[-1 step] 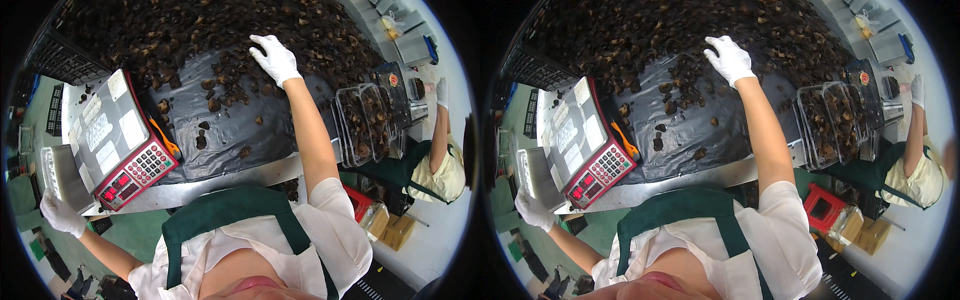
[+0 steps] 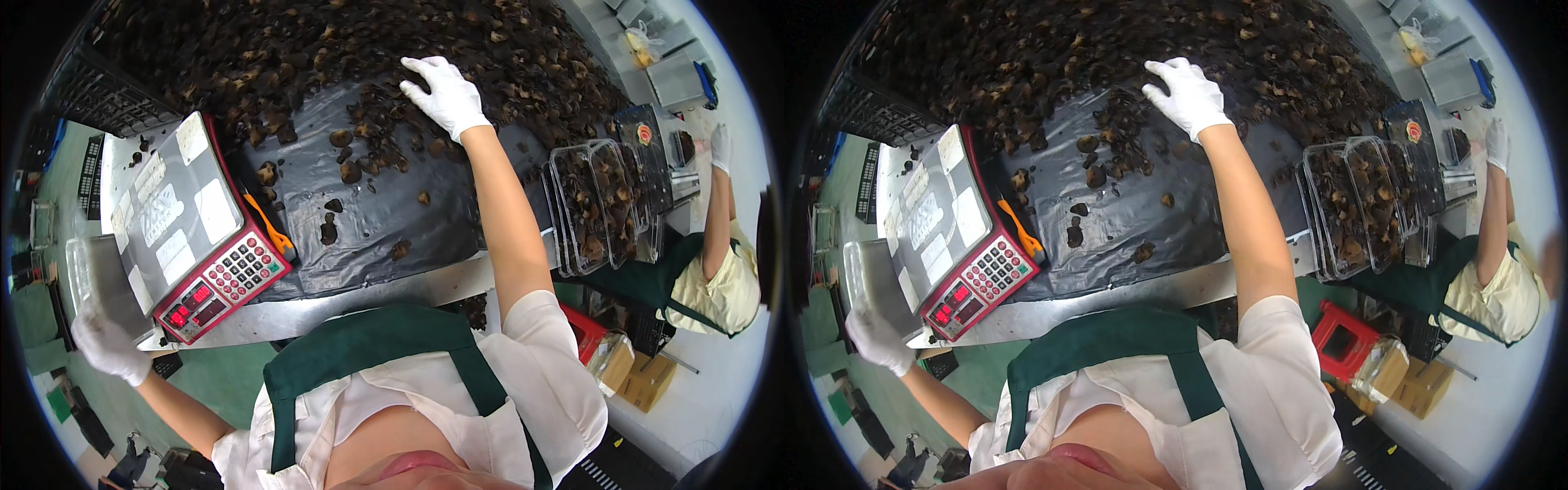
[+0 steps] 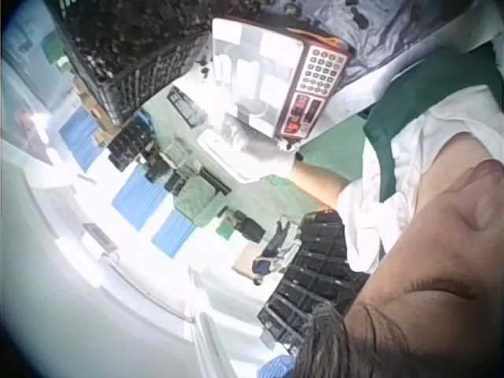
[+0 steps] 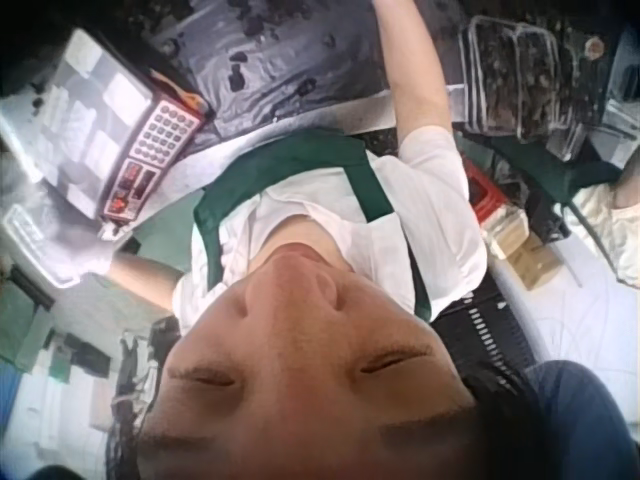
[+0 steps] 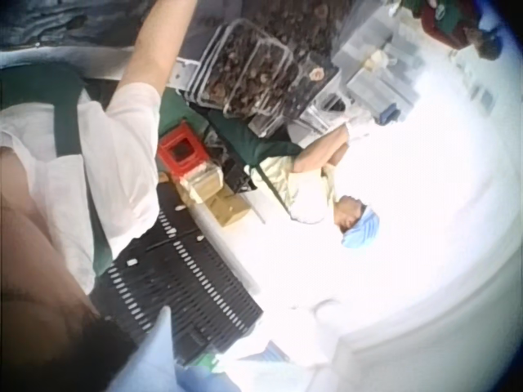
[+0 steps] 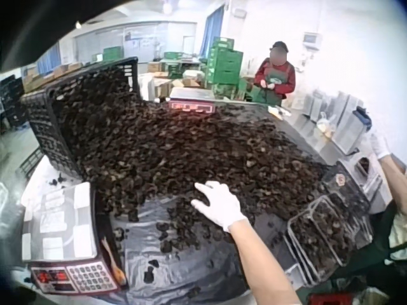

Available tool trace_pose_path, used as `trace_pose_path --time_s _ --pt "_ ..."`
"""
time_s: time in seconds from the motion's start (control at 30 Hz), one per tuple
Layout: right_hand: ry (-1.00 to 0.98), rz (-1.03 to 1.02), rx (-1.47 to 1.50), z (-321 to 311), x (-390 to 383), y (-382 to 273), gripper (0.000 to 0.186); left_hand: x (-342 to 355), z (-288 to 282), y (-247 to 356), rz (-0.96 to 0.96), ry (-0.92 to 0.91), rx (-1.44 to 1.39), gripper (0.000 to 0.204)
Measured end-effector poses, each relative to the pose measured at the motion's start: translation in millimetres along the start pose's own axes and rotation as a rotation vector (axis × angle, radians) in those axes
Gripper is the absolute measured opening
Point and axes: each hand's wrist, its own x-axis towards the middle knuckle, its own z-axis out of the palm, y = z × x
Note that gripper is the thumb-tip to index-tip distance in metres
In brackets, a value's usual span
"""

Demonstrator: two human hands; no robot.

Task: The person weighs dried black fungus on a digital scale, placing portions into clear plastic trays. They repeatedly adjust the amount to reach a target weight, then move the filled trays to a stack on the right side of the table.

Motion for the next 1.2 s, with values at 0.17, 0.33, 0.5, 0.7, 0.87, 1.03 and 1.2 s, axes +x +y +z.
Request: trace_pose_path --time_s 0.17,0.33,0.5,0.7,0.87,1.03,1.2 --pt "-0.179 -0.137 -0.094 9 -8 -22 0.066 -16 10 136 0.114 -0.358 -0.211 0.042" --pt "0.213 -0.323 0.011 21 -45 13 0.015 -6 -3 233 0.023 -0.313 -0.569 0.044" --pt "0.445 -0.292 0.092 -3 -90 26 0.013 33 39 346 0.262 -0.508 -0.881 0.037" --pt "0.410 -0.124 0.020 -20 -138 33 0.018 65 140 455 0.224 -0.621 -0.847 0.069" --pt "0.210 -0.176 -0.013 -28 -165 3 0.039 67 178 488 0.558 -0.663 -0.730 0.066" --pt "0.208 -0.064 -0.028 -12 -162 22 0.030 71 186 484 0.339 -0.677 -0.912 0.025" --pt "0.425 0.091 0.212 -19 -147 47 0.014 64 204 463 -0.133 -0.533 -1.192 0.026"
